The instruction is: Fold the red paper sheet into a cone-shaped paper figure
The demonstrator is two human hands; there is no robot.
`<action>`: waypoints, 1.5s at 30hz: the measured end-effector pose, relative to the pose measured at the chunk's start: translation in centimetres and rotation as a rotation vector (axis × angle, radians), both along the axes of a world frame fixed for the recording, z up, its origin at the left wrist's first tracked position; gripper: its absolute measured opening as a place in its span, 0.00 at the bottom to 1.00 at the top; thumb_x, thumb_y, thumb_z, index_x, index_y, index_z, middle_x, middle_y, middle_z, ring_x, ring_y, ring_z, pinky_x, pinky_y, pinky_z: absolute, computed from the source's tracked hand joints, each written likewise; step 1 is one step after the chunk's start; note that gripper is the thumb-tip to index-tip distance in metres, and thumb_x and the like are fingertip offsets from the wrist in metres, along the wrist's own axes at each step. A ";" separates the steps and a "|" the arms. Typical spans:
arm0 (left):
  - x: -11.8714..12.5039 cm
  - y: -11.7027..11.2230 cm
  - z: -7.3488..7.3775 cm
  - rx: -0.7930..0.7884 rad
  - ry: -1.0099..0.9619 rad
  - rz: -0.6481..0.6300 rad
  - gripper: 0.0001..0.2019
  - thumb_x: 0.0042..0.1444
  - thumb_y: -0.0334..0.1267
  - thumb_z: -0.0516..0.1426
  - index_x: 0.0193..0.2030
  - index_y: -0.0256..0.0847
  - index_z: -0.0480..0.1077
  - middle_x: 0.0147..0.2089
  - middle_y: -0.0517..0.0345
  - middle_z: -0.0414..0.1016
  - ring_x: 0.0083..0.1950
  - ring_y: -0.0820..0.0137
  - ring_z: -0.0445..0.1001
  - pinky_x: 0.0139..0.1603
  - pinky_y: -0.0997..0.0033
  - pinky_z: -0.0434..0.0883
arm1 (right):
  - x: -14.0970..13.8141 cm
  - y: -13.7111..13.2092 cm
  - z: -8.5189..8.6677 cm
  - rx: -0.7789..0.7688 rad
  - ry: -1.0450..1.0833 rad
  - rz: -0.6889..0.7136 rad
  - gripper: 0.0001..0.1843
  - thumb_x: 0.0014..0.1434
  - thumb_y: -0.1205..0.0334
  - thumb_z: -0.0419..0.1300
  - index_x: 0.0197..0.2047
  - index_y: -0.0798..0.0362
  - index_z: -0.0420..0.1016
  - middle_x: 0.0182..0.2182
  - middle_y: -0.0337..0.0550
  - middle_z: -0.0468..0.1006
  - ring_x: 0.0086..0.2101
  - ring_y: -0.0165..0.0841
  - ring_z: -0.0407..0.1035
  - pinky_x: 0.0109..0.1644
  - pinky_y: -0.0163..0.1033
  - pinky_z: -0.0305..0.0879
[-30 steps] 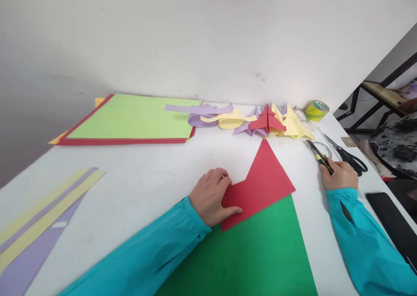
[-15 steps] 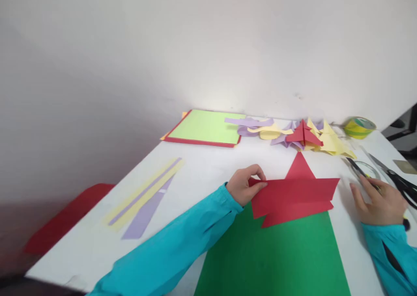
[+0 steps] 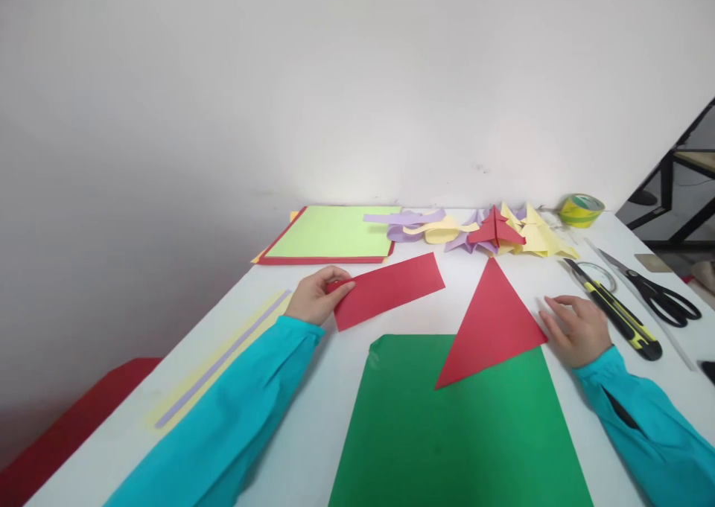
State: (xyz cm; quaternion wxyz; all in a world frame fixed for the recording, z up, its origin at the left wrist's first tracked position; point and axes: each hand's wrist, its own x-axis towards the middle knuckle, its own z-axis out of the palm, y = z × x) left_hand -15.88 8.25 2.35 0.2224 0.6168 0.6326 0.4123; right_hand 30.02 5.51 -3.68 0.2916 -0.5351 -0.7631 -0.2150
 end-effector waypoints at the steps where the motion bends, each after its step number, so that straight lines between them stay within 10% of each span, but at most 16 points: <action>1: 0.4 1.0 -0.3 0.009 0.047 -0.009 0.18 0.40 0.55 0.58 0.27 0.41 0.68 0.29 0.55 0.75 0.34 0.64 0.73 0.37 0.66 0.72 | -0.4 -0.2 0.0 -0.019 -0.016 0.021 0.14 0.59 0.56 0.57 0.43 0.53 0.77 0.37 0.50 0.76 0.37 0.38 0.70 0.38 0.43 0.63; 9: 2.2 6.0 -1.2 0.055 0.462 -0.053 0.12 0.46 0.42 0.54 0.36 0.40 0.72 0.41 0.47 0.76 0.46 0.54 0.73 0.51 0.55 0.68 | -1.5 -1.0 -0.1 -0.107 0.029 0.094 0.16 0.61 0.54 0.53 0.44 0.55 0.76 0.39 0.50 0.75 0.40 0.38 0.68 0.42 0.44 0.63; 16: 7.0 0.3 -2.4 0.126 0.753 -0.160 0.18 0.55 0.45 0.51 0.47 0.41 0.71 0.59 0.43 0.64 0.61 0.49 0.60 0.59 0.46 0.61 | -1.8 -1.0 0.1 -0.099 0.035 0.161 0.15 0.61 0.56 0.55 0.45 0.56 0.74 0.39 0.50 0.74 0.41 0.39 0.67 0.41 0.44 0.62; 22: 7.1 -0.6 -4.9 0.058 0.867 -0.218 0.22 0.58 0.47 0.48 0.51 0.37 0.70 0.55 0.36 0.68 0.57 0.46 0.65 0.51 0.44 0.67 | -1.7 -1.2 0.1 -0.145 0.023 0.168 0.17 0.60 0.54 0.55 0.47 0.55 0.74 0.41 0.51 0.73 0.42 0.40 0.66 0.42 0.45 0.62; 27: 8.1 -1.5 -2.5 0.099 0.888 -0.278 0.21 0.59 0.48 0.48 0.52 0.39 0.68 0.57 0.39 0.66 0.59 0.48 0.64 0.54 0.45 0.66 | -2.3 -1.5 0.5 -0.201 0.066 0.141 0.17 0.60 0.54 0.54 0.45 0.57 0.75 0.40 0.52 0.73 0.42 0.41 0.66 0.43 0.46 0.61; 33: 17.7 -5.7 0.7 0.013 0.902 -0.706 0.24 0.52 0.47 0.59 0.54 0.36 0.67 0.52 0.40 0.69 0.50 0.52 0.70 0.46 0.54 0.73 | -2.1 -1.2 0.6 -0.219 0.318 0.119 0.14 0.62 0.58 0.52 0.41 0.54 0.77 0.34 0.48 0.74 0.38 0.36 0.67 0.42 0.44 0.63; 45: 19.7 -3.9 -0.6 0.054 0.942 -0.751 0.20 0.53 0.45 0.56 0.48 0.32 0.70 0.46 0.40 0.73 0.47 0.52 0.71 0.45 0.54 0.72 | -0.8 -0.1 0.8 -0.373 0.435 0.164 0.15 0.60 0.56 0.52 0.34 0.52 0.79 0.26 0.43 0.74 0.30 0.31 0.69 0.36 0.36 0.65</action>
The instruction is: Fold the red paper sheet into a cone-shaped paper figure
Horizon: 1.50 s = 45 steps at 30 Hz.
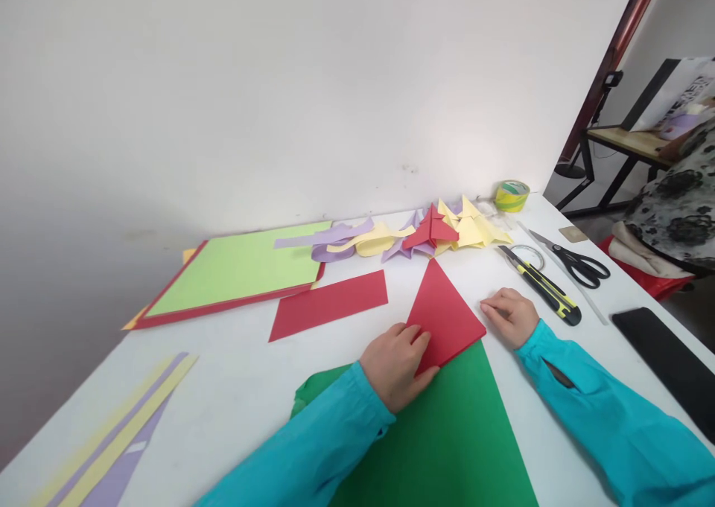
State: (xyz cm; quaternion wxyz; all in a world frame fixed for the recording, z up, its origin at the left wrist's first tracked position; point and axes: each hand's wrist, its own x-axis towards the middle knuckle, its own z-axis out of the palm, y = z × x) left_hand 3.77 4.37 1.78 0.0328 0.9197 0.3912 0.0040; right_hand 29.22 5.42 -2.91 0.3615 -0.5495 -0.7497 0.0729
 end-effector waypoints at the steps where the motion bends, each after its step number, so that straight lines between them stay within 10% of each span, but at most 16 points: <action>1: 0.0 0.0 0.1 0.001 0.000 -0.006 0.19 0.54 0.45 0.55 0.47 0.33 0.71 0.45 0.41 0.74 0.46 0.54 0.72 0.45 0.55 0.73 | -0.1 -0.1 0.1 -0.021 -0.005 0.014 0.15 0.60 0.55 0.53 0.33 0.52 0.79 0.26 0.43 0.74 0.30 0.31 0.68 0.36 0.36 0.64; 10: 0.2 -1.2 -0.3 0.059 -0.079 -0.006 0.13 0.50 0.32 0.51 0.41 0.38 0.73 0.42 0.47 0.77 0.42 0.59 0.76 0.40 0.62 0.75 | -1.0 -1.4 0.6 -0.206 -0.079 0.050 0.17 0.55 0.53 0.57 0.20 0.52 0.70 0.23 0.42 0.68 0.29 0.34 0.62 0.36 0.40 0.55; 18: -2.3 -3.7 1.1 0.169 -0.427 0.205 0.18 0.59 0.34 0.44 0.46 0.36 0.73 0.44 0.47 0.78 0.43 0.63 0.77 0.43 0.66 0.75 | -1.7 -2.3 0.8 -0.365 0.147 -0.002 0.19 0.48 0.44 0.61 0.28 0.52 0.66 0.24 0.40 0.68 0.29 0.34 0.61 0.35 0.40 0.55; 24: -3.2 -6.8 1.7 -0.029 -1.331 0.693 0.16 0.51 0.46 0.59 0.41 0.37 0.75 0.34 0.54 0.79 0.35 0.64 0.77 0.34 0.70 0.76 | -2.8 -2.5 0.4 -0.579 0.566 0.089 0.31 0.43 0.37 0.61 0.41 0.51 0.64 0.21 0.34 0.71 0.22 0.30 0.65 0.28 0.37 0.61; 28: -2.2 -7.3 1.0 -0.153 -1.709 0.795 0.20 0.43 0.49 0.65 0.40 0.36 0.76 0.35 0.53 0.79 0.38 0.62 0.77 0.39 0.67 0.76 | -3.3 -2.8 1.7 -0.690 0.805 0.189 0.33 0.40 0.32 0.61 0.36 0.52 0.67 0.26 0.41 0.76 0.23 0.31 0.70 0.23 0.36 0.63; 36: -1.9 -7.6 0.0 -0.606 -1.605 0.739 0.23 0.37 0.47 0.68 0.38 0.36 0.71 0.39 0.49 0.78 0.43 0.57 0.77 0.43 0.61 0.76 | -2.1 -2.2 2.3 -0.690 1.101 0.157 0.28 0.37 0.36 0.67 0.26 0.52 0.65 0.17 0.39 0.74 0.17 0.30 0.69 0.19 0.32 0.64; 41: -3.3 -7.2 -0.1 -0.901 -1.432 0.855 0.39 0.31 0.46 0.70 0.52 0.40 0.60 0.39 0.51 0.78 0.37 0.57 0.78 0.28 0.63 0.77 | -1.1 -1.8 1.9 -0.709 1.053 0.123 0.23 0.36 0.47 0.72 0.28 0.55 0.72 0.14 0.40 0.74 0.15 0.31 0.69 0.17 0.32 0.63; 45: -5.0 -5.1 0.4 -0.943 -1.339 0.956 0.29 0.39 0.50 0.66 0.45 0.36 0.64 0.33 0.53 0.77 0.30 0.61 0.77 0.25 0.63 0.76 | -1.1 -1.9 2.0 -0.719 1.009 0.102 0.21 0.35 0.51 0.73 0.25 0.56 0.73 0.11 0.39 0.72 0.12 0.29 0.65 0.14 0.31 0.60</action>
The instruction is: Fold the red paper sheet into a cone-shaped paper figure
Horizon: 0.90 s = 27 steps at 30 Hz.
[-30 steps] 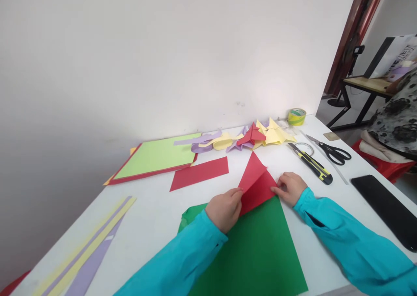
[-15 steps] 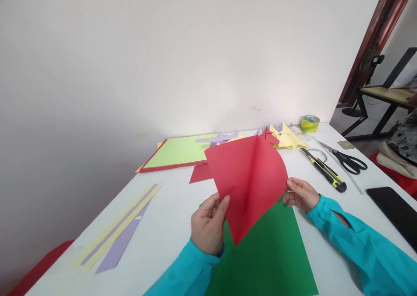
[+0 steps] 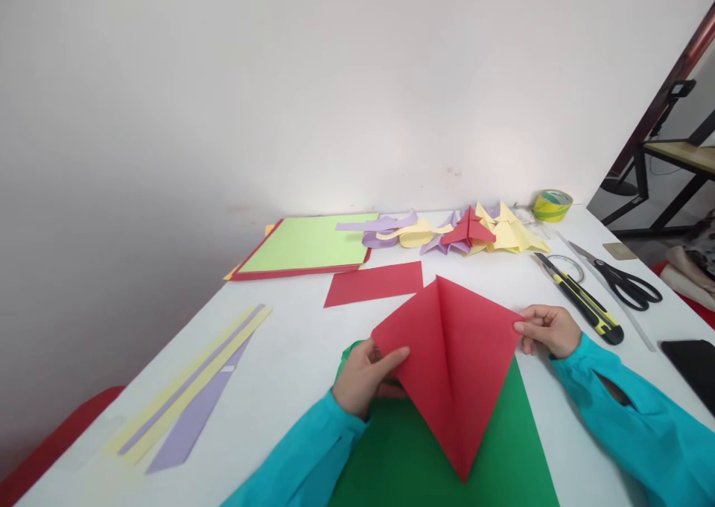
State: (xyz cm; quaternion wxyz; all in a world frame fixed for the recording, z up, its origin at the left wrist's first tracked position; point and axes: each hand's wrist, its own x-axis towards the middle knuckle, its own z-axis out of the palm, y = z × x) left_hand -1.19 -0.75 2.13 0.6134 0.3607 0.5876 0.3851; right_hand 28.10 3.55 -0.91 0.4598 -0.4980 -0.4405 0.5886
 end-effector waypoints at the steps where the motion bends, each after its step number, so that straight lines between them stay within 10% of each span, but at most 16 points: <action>1: -0.4 0.7 0.2 0.002 0.012 0.003 0.26 0.40 0.50 0.66 0.42 0.36 0.65 0.31 0.54 0.77 0.29 0.63 0.77 0.24 0.63 0.76 | 0.0 0.0 0.1 0.000 -0.010 -0.002 0.20 0.35 0.51 0.73 0.25 0.56 0.73 0.11 0.38 0.72 0.12 0.29 0.65 0.14 0.30 0.60; 15: -4.4 2.5 0.7 0.033 0.192 -0.282 0.19 0.45 0.55 0.60 0.27 0.39 0.66 0.13 0.68 0.62 0.12 0.79 0.59 0.12 0.82 0.55 | 1.9 2.4 0.3 0.016 -0.091 -0.235 0.19 0.39 0.48 0.71 0.21 0.54 0.72 0.13 0.39 0.71 0.13 0.27 0.63 0.14 0.31 0.58; 27: -4.5 2.2 -1.3 -0.017 0.194 -0.362 0.23 0.44 0.60 0.58 0.20 0.41 0.62 0.12 0.68 0.55 0.14 0.78 0.51 0.16 0.77 0.46 | 0.7 4.0 -0.5 0.175 -0.220 -0.462 0.17 0.39 0.51 0.71 0.24 0.55 0.75 0.11 0.37 0.70 0.12 0.27 0.60 0.13 0.32 0.59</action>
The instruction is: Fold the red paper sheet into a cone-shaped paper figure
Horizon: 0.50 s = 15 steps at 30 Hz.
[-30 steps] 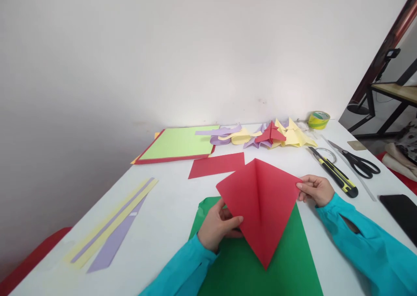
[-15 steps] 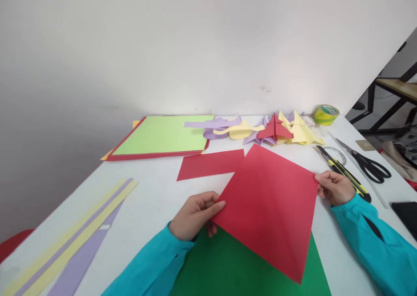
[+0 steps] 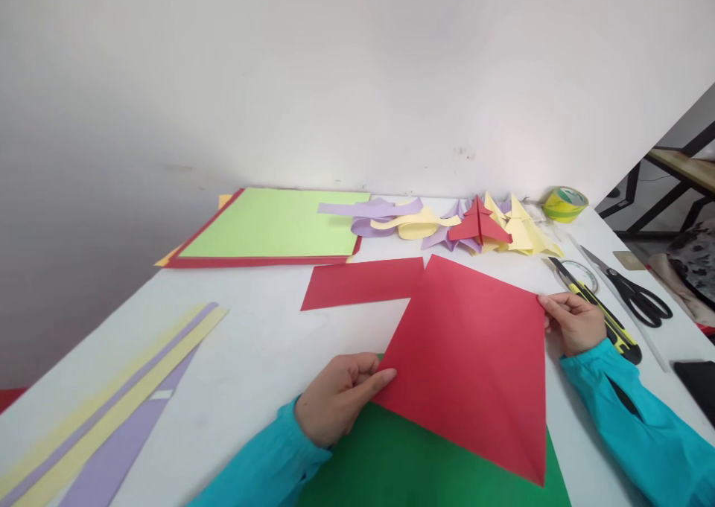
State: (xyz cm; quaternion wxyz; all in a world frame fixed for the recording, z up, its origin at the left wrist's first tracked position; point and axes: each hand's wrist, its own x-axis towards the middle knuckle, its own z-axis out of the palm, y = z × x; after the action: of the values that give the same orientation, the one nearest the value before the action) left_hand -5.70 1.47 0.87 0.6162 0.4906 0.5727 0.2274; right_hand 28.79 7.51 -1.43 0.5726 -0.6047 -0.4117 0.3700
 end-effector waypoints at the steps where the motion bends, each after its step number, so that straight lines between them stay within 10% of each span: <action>1: -0.1 0.0 -0.2 0.010 0.001 -0.019 0.24 0.43 0.61 0.58 0.19 0.41 0.60 0.13 0.68 0.55 0.15 0.78 0.52 0.17 0.77 0.48 | -0.1 0.3 0.0 0.007 -0.005 -0.007 0.17 0.39 0.51 0.71 0.25 0.55 0.75 0.10 0.36 0.69 0.11 0.26 0.60 0.13 0.32 0.58; 15: 0.6 -0.5 2.0 -0.253 -0.020 -0.163 0.31 0.36 0.72 0.54 0.20 0.42 0.61 0.06 0.65 0.59 0.07 0.79 0.50 0.09 0.79 0.45 | -1.6 3.1 2.7 0.195 -0.042 -0.023 0.21 0.41 0.44 0.67 0.27 0.53 0.71 0.22 0.41 0.76 0.18 0.28 0.68 0.21 0.35 0.67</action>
State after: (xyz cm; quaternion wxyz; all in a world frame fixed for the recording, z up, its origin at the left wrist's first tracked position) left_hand -5.14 0.94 2.87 0.6953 0.4516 0.5487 0.1074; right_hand 27.16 10.63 1.24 0.6240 -0.5585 -0.4507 0.3091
